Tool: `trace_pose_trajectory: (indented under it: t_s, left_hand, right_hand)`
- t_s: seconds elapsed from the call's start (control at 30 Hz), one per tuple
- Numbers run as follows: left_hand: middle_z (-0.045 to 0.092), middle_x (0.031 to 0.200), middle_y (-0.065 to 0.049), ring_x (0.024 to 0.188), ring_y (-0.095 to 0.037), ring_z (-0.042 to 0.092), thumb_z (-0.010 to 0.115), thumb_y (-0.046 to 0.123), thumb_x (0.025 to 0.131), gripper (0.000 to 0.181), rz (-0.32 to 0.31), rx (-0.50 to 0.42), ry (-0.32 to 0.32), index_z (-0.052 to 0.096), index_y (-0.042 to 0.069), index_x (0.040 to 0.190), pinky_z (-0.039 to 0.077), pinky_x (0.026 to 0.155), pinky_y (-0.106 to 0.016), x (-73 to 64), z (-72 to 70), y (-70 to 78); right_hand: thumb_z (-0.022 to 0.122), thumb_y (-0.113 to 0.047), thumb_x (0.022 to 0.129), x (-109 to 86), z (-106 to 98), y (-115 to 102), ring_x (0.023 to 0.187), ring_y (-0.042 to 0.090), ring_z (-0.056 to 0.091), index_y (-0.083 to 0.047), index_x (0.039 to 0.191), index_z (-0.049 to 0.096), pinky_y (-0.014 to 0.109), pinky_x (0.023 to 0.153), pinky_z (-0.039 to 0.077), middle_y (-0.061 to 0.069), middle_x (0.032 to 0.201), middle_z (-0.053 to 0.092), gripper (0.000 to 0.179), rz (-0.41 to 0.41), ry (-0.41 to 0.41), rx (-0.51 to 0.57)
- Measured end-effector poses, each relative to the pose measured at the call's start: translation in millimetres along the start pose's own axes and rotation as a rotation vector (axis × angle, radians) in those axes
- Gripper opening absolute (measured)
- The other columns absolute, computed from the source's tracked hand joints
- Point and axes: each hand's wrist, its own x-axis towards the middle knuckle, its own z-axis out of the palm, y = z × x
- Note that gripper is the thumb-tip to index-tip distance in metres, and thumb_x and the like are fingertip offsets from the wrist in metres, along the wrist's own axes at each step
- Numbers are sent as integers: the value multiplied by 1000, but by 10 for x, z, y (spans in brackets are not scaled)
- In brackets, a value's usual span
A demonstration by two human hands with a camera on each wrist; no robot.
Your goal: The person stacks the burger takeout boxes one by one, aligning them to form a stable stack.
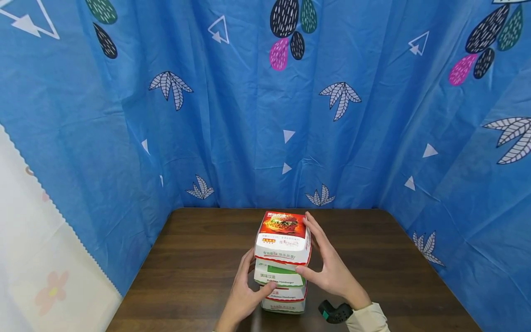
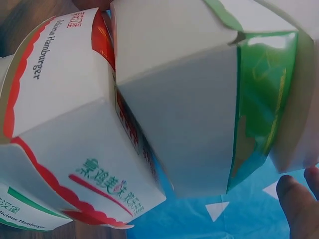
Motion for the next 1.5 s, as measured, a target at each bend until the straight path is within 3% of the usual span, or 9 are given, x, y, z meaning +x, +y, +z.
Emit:
trace_pose_trajectory:
  t_s: [0.1,0.27,0.5,0.7,0.8,0.9,1.03,1.37,1.5]
  left_hand:
    - [43,154,9,133,-16,47,87,30,82,89,-2,2,0,37,37,155,46,110,-42,-7,-6,-6]
    - [43,154,10,134,-17,46,88,30,82,89,-14,3,1,37,39,154,45,111,-49,-11,-19,-10]
    - [43,153,9,133,-17,47,89,30,81,89,-29,0,6,38,38,154,46,110,-45,-29,-37,-3]
    - [47,146,10,128,-14,50,89,30,81,86,-44,-9,11,40,35,152,46,109,-45,-33,-25,7]
    - [49,142,12,126,-13,51,89,30,81,87,-55,-11,14,40,33,153,45,107,-51,-36,-13,13]
    - [50,142,12,126,-14,51,89,30,81,89,-58,-14,18,39,32,154,45,107,-53,-31,-3,19]
    - [52,140,11,125,-16,52,90,29,81,87,-51,-26,17,40,31,153,45,106,-55,-11,11,27]
    - [55,136,9,119,-19,54,88,30,83,95,-18,-27,1,31,30,158,46,101,-54,64,58,79]
    - [52,140,8,118,-21,53,88,32,83,92,-12,-12,-8,34,31,157,47,98,-51,88,77,106]
  right_hand:
    - [84,-18,82,4,6,1,156,19,19,-22,166,18,26,119,28,5,174,9,106,1,1,-8]
    - [86,-20,80,6,14,-8,157,15,17,-22,166,17,41,121,31,7,174,8,110,3,1,-26]
    - [88,-16,76,-6,47,-19,157,9,13,-20,166,13,27,122,26,6,174,7,118,-20,-8,1]
    - [93,-22,73,-27,91,19,156,32,19,-22,167,7,70,112,33,8,173,11,127,23,-23,-8]
    - [93,-25,74,-49,126,30,152,44,23,-23,167,7,77,107,33,11,171,17,126,59,-37,23]
    - [92,-29,76,-74,153,39,149,47,27,-27,166,8,82,101,37,13,168,22,124,94,-36,20]
    - [92,-30,77,-91,167,56,147,49,32,-30,166,9,82,95,41,16,167,27,122,109,-17,-9]
    - [91,-29,80,-115,131,73,146,36,36,-30,165,14,73,107,40,9,166,32,115,121,12,-31]
    - [90,-30,80,-128,110,72,136,27,46,-29,165,17,61,103,49,7,160,39,112,129,26,-72]
